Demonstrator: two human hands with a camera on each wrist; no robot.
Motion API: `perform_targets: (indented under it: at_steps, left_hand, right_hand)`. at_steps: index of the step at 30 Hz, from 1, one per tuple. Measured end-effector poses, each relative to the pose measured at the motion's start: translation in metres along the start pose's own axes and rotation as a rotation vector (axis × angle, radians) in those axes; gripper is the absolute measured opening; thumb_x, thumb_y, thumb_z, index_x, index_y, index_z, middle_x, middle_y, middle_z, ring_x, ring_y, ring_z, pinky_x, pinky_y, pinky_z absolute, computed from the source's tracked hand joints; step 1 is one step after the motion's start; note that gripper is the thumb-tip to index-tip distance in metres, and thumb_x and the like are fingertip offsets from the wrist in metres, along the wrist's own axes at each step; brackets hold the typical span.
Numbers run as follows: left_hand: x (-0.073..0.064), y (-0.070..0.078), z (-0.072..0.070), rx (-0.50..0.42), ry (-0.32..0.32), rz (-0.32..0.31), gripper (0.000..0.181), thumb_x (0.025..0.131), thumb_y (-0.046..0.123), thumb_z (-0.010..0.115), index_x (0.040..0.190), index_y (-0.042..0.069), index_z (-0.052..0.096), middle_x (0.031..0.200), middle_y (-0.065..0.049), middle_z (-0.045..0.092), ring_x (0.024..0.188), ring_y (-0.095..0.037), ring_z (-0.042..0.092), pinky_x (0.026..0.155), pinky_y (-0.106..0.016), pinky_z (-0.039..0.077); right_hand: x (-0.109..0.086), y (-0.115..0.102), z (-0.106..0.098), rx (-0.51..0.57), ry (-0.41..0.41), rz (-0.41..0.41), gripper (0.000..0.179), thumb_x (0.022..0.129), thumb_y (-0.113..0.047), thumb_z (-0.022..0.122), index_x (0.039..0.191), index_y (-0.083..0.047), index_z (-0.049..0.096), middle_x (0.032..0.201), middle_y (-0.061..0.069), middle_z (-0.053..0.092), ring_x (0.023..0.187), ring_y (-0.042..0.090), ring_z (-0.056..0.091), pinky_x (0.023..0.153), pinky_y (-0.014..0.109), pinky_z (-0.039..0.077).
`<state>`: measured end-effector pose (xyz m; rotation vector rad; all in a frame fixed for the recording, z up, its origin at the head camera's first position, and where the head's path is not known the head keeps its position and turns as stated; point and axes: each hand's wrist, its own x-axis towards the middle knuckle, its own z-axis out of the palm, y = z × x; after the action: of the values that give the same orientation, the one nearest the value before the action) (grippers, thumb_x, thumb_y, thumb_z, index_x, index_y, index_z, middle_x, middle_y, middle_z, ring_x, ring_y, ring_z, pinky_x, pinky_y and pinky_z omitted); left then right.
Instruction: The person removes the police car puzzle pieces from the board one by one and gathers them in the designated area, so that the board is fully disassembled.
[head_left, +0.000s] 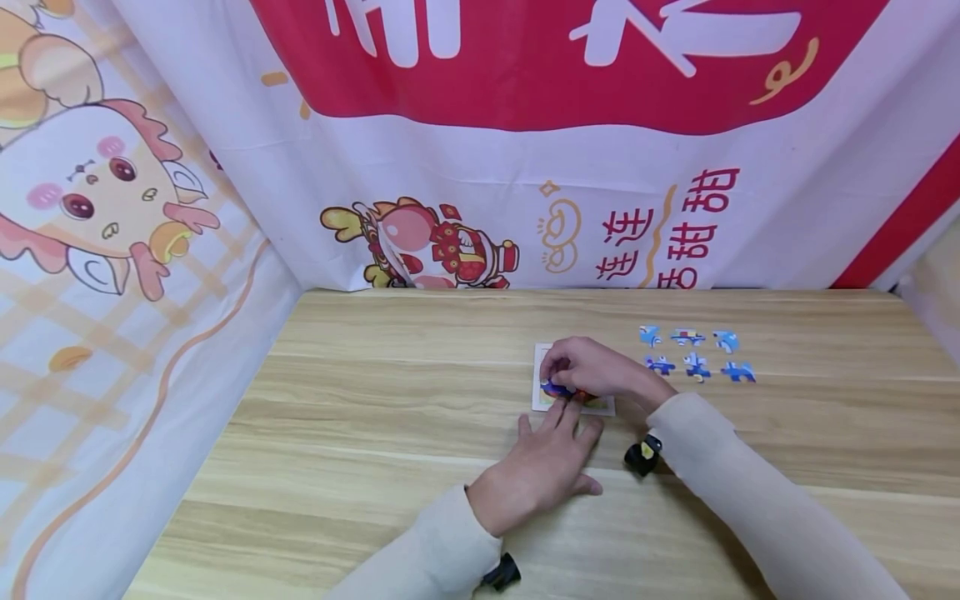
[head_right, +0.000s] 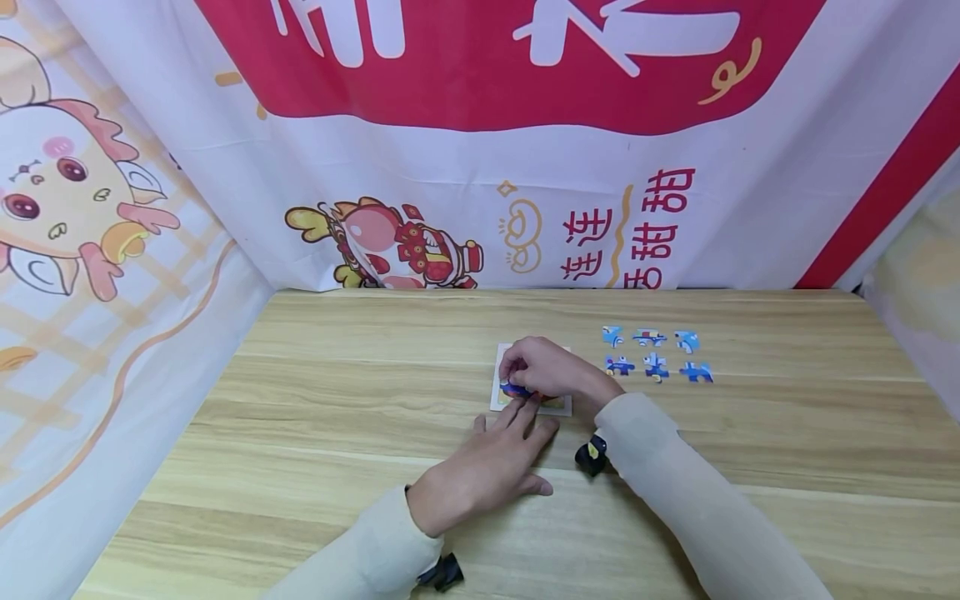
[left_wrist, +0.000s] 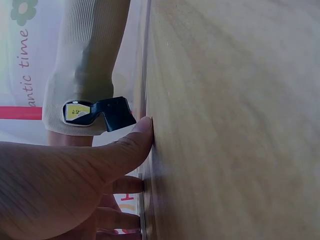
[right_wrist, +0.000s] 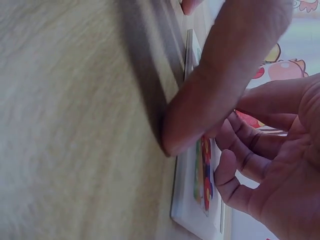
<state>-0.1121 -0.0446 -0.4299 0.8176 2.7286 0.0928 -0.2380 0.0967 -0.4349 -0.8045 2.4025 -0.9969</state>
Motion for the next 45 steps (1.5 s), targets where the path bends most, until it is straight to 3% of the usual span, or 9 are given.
perform_targets:
  at_steps: [7, 19, 28, 36, 45]
  left_hand:
    - [-0.0006, 0.0006, -0.0008, 0.008, 0.004, 0.001, 0.077, 0.095, 0.058, 0.067, 0.159, 0.021, 0.042, 0.174, -0.014, 0.024, 0.162, -0.031, 0.02, 0.11, -0.072, 0.042]
    - [-0.0018, 0.0013, -0.0016, 0.02, 0.012, -0.004, 0.078, 0.094, 0.058, 0.069, 0.159, 0.023, 0.043, 0.172, -0.013, 0.028, 0.161, -0.031, 0.025, 0.11, -0.071, 0.044]
    - [-0.0022, 0.0015, -0.0026, 0.025, 0.011, -0.004, 0.077, 0.095, 0.059, 0.068, 0.158, 0.023, 0.043, 0.172, -0.012, 0.028, 0.161, -0.029, 0.024, 0.11, -0.07, 0.044]
    - [-0.003, 0.0013, -0.0032, 0.025, 0.006, -0.006, 0.077, 0.095, 0.059, 0.067, 0.159, 0.023, 0.042, 0.173, -0.011, 0.027, 0.161, -0.029, 0.023, 0.111, -0.07, 0.043]
    - [-0.0011, 0.0003, -0.0017, 0.025, -0.003, -0.005, 0.078, 0.095, 0.06, 0.066, 0.16, 0.024, 0.042, 0.173, -0.011, 0.026, 0.161, -0.028, 0.022, 0.111, -0.07, 0.043]
  right_hand:
    - [0.0009, -0.0011, 0.0004, -0.006, -0.012, 0.04, 0.02, 0.099, 0.003, 0.059, 0.101, -0.006, 0.077, 0.103, 0.008, 0.07, 0.095, 0.019, 0.062, 0.089, 0.035, 0.05]
    - [0.0006, -0.0008, -0.0004, 0.058, -0.015, 0.024, 0.022, 0.093, 0.008, 0.06, 0.102, -0.005, 0.076, 0.1, 0.009, 0.069, 0.087, 0.017, 0.061, 0.082, 0.031, 0.05]
    - [0.0027, -0.0011, -0.0003, 0.039, -0.015, 0.056, 0.022, 0.096, 0.006, 0.062, 0.102, -0.008, 0.078, 0.106, 0.009, 0.067, 0.094, 0.019, 0.063, 0.09, 0.036, 0.051]
    - [0.0041, 0.0004, -0.0003, 0.032, -0.035, 0.058, 0.018, 0.095, 0.005, 0.064, 0.097, -0.009, 0.076, 0.088, 0.004, 0.072, 0.081, 0.015, 0.063, 0.082, 0.031, 0.049]
    - [0.0043, -0.0002, 0.0014, 0.057, -0.033, 0.039, 0.019, 0.095, 0.007, 0.063, 0.094, -0.008, 0.075, 0.086, 0.004, 0.073, 0.079, 0.016, 0.062, 0.081, 0.031, 0.048]
